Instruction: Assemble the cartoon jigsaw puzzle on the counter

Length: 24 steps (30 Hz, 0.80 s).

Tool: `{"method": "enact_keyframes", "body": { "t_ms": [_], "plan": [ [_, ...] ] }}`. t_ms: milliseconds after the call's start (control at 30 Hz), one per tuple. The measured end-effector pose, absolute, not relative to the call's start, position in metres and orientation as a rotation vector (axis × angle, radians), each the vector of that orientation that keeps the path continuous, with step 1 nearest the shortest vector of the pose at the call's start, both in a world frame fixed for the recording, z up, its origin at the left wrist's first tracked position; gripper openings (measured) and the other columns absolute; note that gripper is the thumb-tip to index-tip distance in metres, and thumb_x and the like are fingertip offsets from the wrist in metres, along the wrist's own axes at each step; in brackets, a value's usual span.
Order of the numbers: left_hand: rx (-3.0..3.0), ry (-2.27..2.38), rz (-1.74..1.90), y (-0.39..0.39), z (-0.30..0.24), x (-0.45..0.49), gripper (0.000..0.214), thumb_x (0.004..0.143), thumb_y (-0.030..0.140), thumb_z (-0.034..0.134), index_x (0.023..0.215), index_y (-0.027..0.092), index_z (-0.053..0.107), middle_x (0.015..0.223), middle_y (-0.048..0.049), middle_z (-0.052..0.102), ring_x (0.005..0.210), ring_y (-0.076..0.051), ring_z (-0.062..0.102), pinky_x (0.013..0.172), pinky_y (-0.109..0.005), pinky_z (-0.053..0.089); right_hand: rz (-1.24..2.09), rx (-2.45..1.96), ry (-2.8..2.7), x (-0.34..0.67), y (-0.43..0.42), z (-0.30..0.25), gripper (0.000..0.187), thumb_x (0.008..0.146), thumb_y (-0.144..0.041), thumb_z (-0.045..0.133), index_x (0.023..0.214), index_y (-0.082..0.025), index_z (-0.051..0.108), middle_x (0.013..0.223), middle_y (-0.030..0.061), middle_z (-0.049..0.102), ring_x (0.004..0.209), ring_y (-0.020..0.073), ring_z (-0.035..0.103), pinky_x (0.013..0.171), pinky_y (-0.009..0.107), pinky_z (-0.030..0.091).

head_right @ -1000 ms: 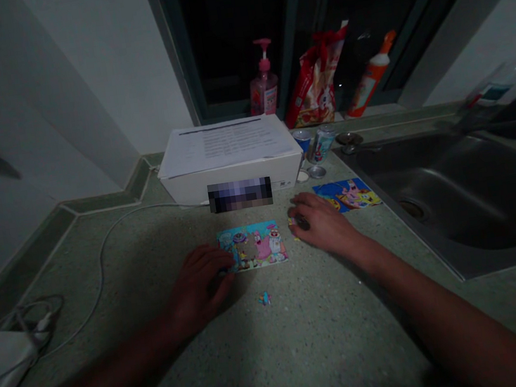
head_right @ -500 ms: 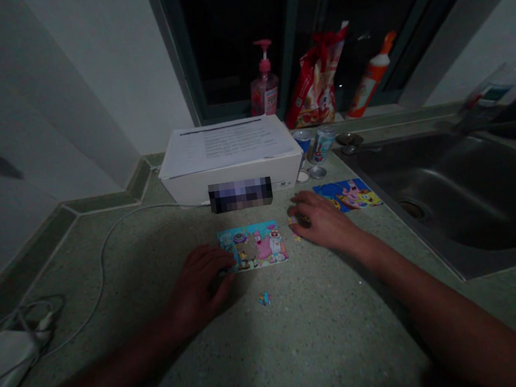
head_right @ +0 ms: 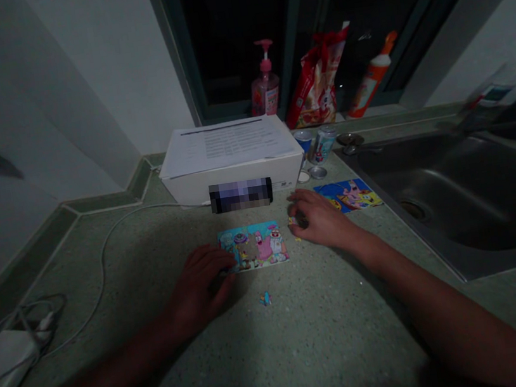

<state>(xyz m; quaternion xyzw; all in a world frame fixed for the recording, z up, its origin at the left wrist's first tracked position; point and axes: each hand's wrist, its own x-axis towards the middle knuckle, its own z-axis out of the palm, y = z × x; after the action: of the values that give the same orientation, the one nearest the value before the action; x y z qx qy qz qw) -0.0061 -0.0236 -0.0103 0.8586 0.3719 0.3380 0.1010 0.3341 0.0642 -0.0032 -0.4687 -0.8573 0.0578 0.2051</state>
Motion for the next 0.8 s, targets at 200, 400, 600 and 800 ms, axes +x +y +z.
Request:
{"method": "enact_keyframes", "body": {
  "t_ms": [200,400,600,800],
  "plan": [
    [2.522,1.092,1.003,-0.023,-0.013,-0.006,0.024,0.094,0.019,0.065,0.117,0.024,0.067,0.113,-0.0074,0.078,0.108,-0.027,0.069,0.104,-0.054,0.052,0.156,-1.248,-2.334,0.325,0.057,0.004,0.015,0.086,-0.029,0.072,0.100,-0.024,0.072,0.139,0.0164,0.068,0.143,0.0388,0.054,0.117,0.062,0.047],
    [2.529,1.100,0.998,-0.023,-0.013,-0.006,0.020,0.094,0.020,0.065,0.114,0.023,0.068,0.113,-0.0074,0.077,0.108,-0.027,0.068,0.102,-0.054,0.053,0.223,-1.110,-2.368,0.290,0.043,0.014,0.018,0.087,-0.031,0.074,0.104,-0.025,0.070,0.143,0.0146,0.066,0.145,0.0365,0.053,0.118,0.061,0.046],
    [2.521,1.097,0.976,-0.023,-0.010,-0.005,0.021,0.094,0.018,0.065,0.115,0.023,0.066,0.113,-0.0069,0.077,0.107,-0.027,0.067,0.103,-0.055,0.052,0.264,-0.986,-2.454,0.254,0.042,0.011,0.020,0.082,-0.022,0.074,0.102,-0.023,0.069,0.139,0.0143,0.068,0.142,0.0342,0.055,0.120,0.058,0.045],
    [2.519,1.082,0.976,-0.023,-0.011,-0.005,0.022,0.094,0.018,0.065,0.116,0.023,0.066,0.113,-0.0075,0.076,0.107,-0.028,0.067,0.102,-0.055,0.052,0.251,-1.012,-2.481,0.252,0.044,0.005,0.018,0.082,-0.024,0.075,0.099,-0.023,0.069,0.138,0.0138,0.069,0.140,0.0347,0.056,0.118,0.058,0.047]
  ]
}}
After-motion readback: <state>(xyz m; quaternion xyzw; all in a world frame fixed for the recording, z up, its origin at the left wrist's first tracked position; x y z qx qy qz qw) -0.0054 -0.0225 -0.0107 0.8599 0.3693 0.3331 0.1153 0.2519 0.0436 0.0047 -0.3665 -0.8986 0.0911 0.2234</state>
